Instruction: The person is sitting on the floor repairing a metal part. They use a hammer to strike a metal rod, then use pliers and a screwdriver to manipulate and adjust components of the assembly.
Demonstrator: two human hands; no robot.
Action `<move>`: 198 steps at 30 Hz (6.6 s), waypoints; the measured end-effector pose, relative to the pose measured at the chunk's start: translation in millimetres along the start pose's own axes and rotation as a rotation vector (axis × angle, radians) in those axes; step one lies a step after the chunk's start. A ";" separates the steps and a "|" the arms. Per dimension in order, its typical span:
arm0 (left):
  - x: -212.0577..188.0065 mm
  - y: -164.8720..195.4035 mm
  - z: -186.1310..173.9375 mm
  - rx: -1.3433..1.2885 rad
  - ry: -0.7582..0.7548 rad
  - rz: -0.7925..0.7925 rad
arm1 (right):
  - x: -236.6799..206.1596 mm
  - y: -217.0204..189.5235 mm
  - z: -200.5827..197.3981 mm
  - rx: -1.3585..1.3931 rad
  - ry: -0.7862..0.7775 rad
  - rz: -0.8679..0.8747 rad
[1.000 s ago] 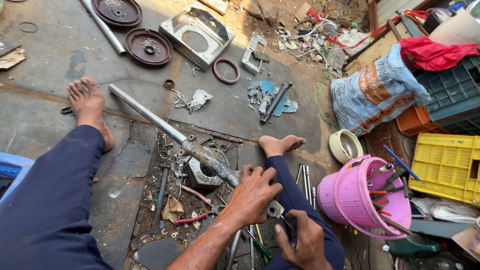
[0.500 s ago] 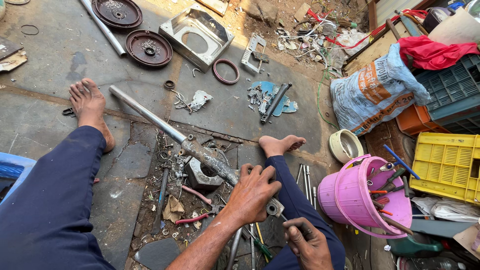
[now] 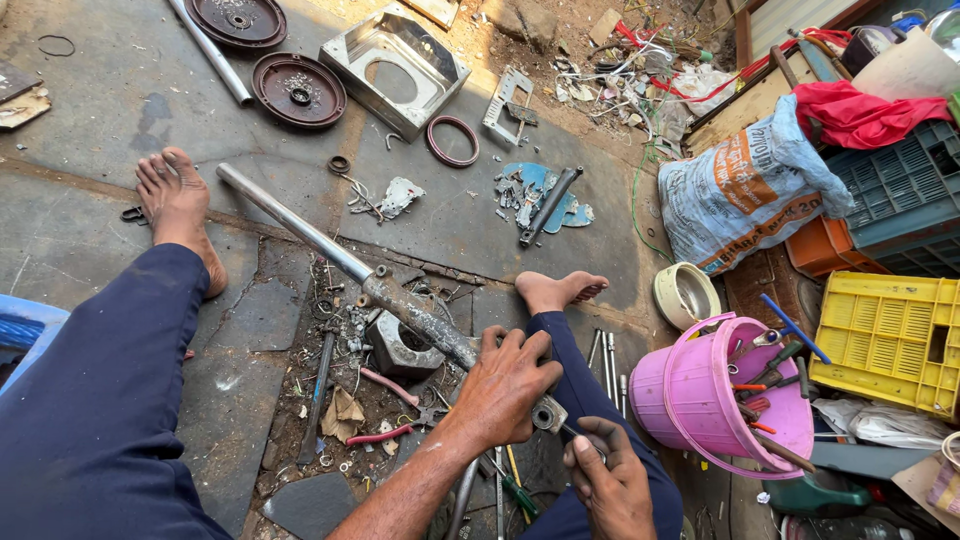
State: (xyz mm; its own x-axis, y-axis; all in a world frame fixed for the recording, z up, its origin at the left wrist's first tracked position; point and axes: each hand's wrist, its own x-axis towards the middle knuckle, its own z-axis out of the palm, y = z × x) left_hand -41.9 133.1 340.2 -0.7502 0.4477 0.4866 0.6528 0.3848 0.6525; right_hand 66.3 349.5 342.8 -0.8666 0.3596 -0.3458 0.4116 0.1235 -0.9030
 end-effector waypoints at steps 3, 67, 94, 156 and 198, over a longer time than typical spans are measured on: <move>0.3 -1.4 1.4 0.003 0.043 0.020 | 1.3 -0.6 6.7 -0.006 0.097 0.062; 1.6 3.9 -11.9 -0.045 0.031 -0.003 | -21.4 -3.2 38.7 -0.318 0.325 -0.448; 5.6 10.0 -37.3 -0.054 0.092 0.001 | -16.3 -72.2 38.2 -0.606 0.000 -1.059; 13.0 -57.6 157.7 0.185 -0.226 -0.145 | 149.1 98.1 57.7 0.647 0.347 -0.116; -0.4 -199.6 181.4 0.397 -0.280 -0.721 | 257.7 158.3 40.2 0.471 0.293 0.219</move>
State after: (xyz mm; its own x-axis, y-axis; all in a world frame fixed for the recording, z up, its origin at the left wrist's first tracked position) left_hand -152.8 202.5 104.4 -0.9755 0.1485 -0.1622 0.0559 0.8810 0.4698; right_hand -103.2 424.6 100.4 -0.6341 0.5794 -0.5120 0.3444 -0.3813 -0.8579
